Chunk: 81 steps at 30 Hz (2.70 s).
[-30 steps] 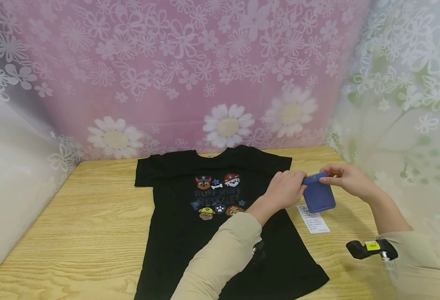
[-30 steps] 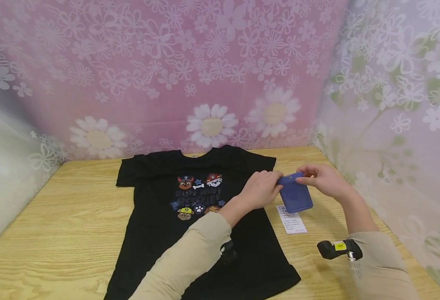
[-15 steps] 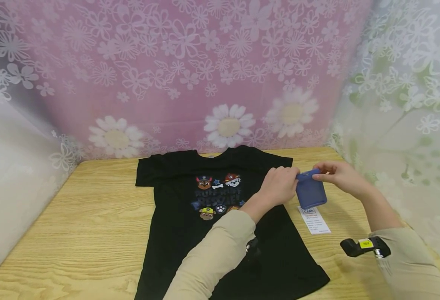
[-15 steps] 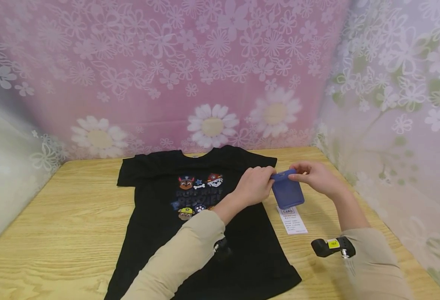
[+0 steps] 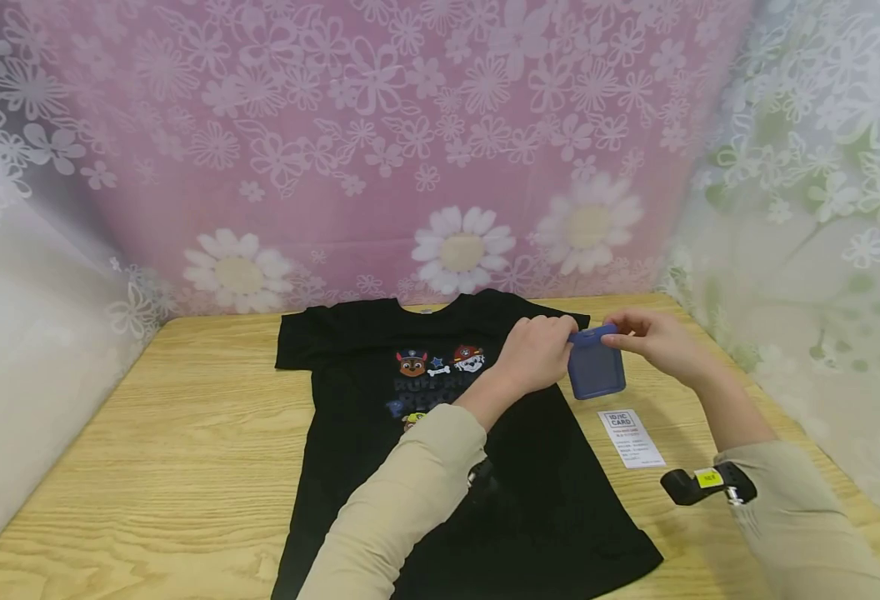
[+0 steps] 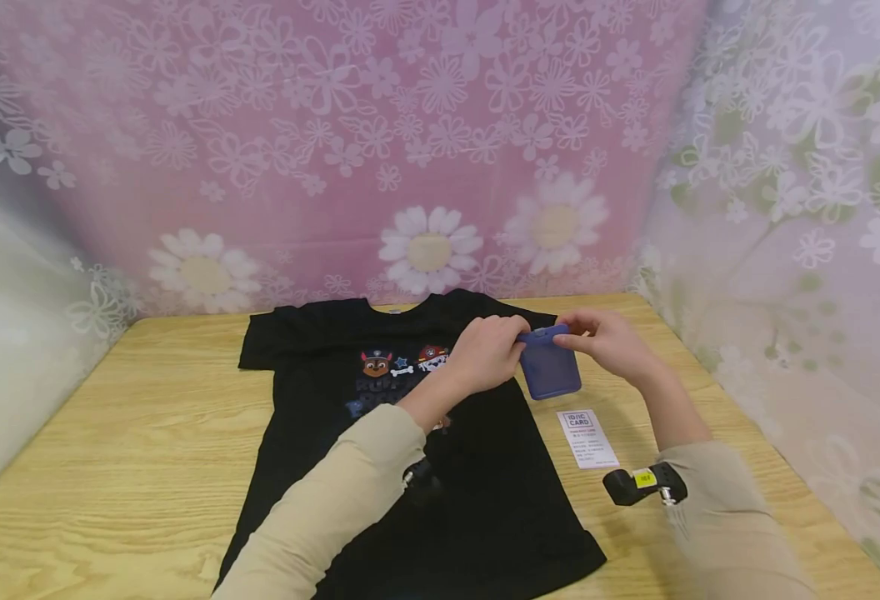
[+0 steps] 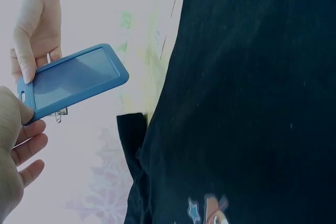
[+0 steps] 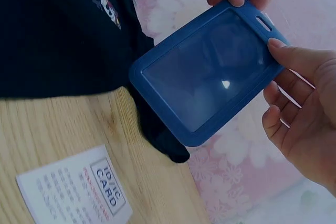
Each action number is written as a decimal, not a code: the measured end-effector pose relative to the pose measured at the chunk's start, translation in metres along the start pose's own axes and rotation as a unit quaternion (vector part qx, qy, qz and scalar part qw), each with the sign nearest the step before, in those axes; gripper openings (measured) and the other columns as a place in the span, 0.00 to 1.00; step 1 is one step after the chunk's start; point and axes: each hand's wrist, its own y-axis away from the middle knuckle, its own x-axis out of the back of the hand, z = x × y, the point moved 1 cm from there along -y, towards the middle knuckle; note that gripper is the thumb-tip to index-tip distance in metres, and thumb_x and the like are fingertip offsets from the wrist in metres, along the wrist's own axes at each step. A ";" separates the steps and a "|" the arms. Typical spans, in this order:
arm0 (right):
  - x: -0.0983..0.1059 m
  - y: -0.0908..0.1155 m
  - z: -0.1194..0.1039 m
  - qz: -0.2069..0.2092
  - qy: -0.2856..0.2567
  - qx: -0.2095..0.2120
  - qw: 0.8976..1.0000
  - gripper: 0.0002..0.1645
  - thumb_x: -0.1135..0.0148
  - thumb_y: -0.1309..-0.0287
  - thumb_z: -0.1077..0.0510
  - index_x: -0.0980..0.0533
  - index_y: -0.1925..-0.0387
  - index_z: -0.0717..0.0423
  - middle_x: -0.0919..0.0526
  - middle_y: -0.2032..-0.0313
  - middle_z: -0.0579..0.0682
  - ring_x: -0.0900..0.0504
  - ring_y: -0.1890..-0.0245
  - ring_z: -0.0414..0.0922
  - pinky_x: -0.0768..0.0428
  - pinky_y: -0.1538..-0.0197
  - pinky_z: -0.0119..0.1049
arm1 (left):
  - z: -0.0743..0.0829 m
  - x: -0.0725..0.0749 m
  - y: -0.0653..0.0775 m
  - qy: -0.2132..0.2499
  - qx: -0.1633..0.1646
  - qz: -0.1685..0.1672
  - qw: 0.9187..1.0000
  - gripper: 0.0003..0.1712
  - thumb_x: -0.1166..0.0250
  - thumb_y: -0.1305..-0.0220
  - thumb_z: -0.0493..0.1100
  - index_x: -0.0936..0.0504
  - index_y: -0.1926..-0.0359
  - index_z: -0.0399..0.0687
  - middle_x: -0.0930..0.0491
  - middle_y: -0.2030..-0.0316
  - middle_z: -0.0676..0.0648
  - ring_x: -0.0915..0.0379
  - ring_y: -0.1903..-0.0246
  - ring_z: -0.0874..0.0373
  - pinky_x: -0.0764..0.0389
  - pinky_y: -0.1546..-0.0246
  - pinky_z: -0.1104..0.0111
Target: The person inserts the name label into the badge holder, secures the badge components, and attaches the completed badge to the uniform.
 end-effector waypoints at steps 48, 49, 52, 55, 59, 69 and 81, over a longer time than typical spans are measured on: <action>-0.068 -0.051 -0.050 0.060 0.074 0.148 0.984 0.10 0.38 0.43 0.62 0.21 0.60 0.63 0.22 0.69 0.51 0.26 0.72 0.47 0.28 0.68 0.39 | -0.076 0.043 0.040 -0.052 -0.031 -0.034 0.998 0.09 0.43 0.35 0.42 0.21 0.55 0.50 0.20 0.66 0.53 0.25 0.66 0.58 0.27 0.65 0.68; -0.070 -0.052 -0.050 0.060 0.072 0.151 0.984 0.09 0.38 0.43 0.62 0.21 0.61 0.63 0.22 0.69 0.51 0.26 0.72 0.47 0.28 0.68 0.38 | -0.078 0.044 0.041 -0.052 -0.030 -0.036 0.998 0.09 0.43 0.35 0.42 0.21 0.55 0.50 0.20 0.66 0.53 0.25 0.66 0.58 0.27 0.65 0.68; -0.073 -0.053 -0.052 0.057 0.064 0.157 0.984 0.09 0.38 0.43 0.62 0.22 0.60 0.62 0.22 0.69 0.51 0.26 0.71 0.48 0.28 0.67 0.38 | -0.082 0.046 0.044 -0.045 -0.030 -0.039 0.998 0.09 0.43 0.35 0.42 0.21 0.55 0.49 0.20 0.65 0.52 0.25 0.65 0.58 0.27 0.65 0.68; -0.077 -0.055 -0.055 0.054 0.056 0.161 0.984 0.09 0.39 0.42 0.62 0.22 0.60 0.62 0.22 0.68 0.51 0.26 0.69 0.47 0.28 0.67 0.38 | -0.087 0.048 0.047 -0.028 -0.033 -0.037 0.998 0.08 0.43 0.35 0.41 0.21 0.56 0.48 0.20 0.65 0.52 0.25 0.66 0.58 0.27 0.66 0.68; -0.080 -0.058 -0.061 0.048 0.037 0.162 0.985 0.09 0.39 0.42 0.62 0.22 0.60 0.62 0.23 0.67 0.51 0.27 0.68 0.46 0.28 0.66 0.39 | -0.095 0.052 0.050 0.008 -0.030 -0.038 0.999 0.08 0.44 0.34 0.40 0.22 0.56 0.47 0.20 0.65 0.50 0.26 0.68 0.58 0.27 0.66 0.69; -0.091 -0.065 -0.074 0.032 0.004 0.163 0.986 0.09 0.40 0.41 0.62 0.22 0.59 0.62 0.22 0.65 0.52 0.26 0.66 0.46 0.27 0.63 0.40 | -0.112 0.059 0.065 0.063 0.015 -0.042 0.997 0.09 0.45 0.33 0.41 0.22 0.55 0.49 0.22 0.63 0.52 0.28 0.66 0.61 0.27 0.62 0.69; -0.108 -0.075 -0.082 0.022 0.002 0.171 0.985 0.09 0.40 0.41 0.60 0.22 0.59 0.59 0.22 0.63 0.51 0.25 0.63 0.46 0.26 0.62 0.41 | -0.128 0.061 0.078 0.107 0.060 -0.053 0.991 0.08 0.43 0.34 0.43 0.21 0.58 0.49 0.23 0.69 0.54 0.29 0.70 0.62 0.26 0.64 0.68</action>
